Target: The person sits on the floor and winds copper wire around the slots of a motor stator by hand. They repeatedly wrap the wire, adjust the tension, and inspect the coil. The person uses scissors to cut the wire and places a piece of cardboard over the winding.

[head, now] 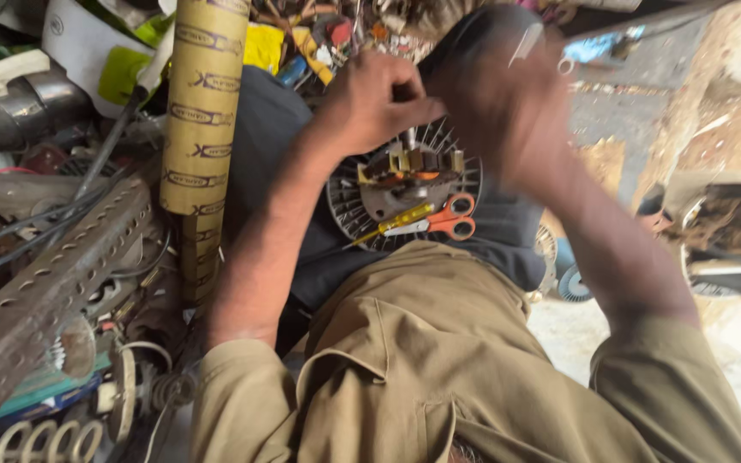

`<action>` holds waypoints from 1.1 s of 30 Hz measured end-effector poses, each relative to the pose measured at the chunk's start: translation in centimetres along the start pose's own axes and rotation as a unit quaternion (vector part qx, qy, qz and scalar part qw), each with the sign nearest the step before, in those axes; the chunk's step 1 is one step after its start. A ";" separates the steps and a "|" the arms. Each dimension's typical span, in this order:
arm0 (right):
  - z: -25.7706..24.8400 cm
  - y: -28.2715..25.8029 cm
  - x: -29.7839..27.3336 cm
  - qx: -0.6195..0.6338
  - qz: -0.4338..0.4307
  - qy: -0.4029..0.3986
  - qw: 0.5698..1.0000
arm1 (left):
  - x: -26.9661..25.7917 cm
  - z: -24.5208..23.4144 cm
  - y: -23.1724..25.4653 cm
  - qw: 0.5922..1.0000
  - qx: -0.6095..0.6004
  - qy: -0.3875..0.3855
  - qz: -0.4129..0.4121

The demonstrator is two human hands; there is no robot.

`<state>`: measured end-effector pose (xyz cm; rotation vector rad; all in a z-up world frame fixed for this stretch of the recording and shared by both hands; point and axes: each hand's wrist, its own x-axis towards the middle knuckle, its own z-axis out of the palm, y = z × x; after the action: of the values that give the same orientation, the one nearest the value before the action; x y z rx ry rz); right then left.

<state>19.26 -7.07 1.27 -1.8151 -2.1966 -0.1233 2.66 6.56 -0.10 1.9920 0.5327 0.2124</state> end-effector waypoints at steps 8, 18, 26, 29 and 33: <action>-3.2 -0.9 -6.1 0.263 0.049 -0.104 0.958 | -9.6 5.2 -1.2 0.961 0.074 0.172 0.205; 2.3 1.7 -1.5 0.209 0.042 0.002 0.977 | -2.4 1.5 2.3 0.983 0.006 0.176 0.045; -5.0 -2.4 -4.4 0.222 -0.133 -0.059 0.964 | -7.0 3.6 -0.6 0.974 0.023 0.143 0.174; -1.7 1.4 -3.7 0.173 0.057 -0.063 0.981 | -9.6 5.7 0.3 0.894 0.265 0.207 0.297; 3.4 3.3 -1.2 0.268 0.038 -0.006 0.963 | -6.4 4.0 2.2 0.933 -0.173 0.224 0.222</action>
<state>22.14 -6.74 -2.69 -1.5800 -1.9133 0.4570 -0.92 -0.39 0.43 1.6880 0.2864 0.9915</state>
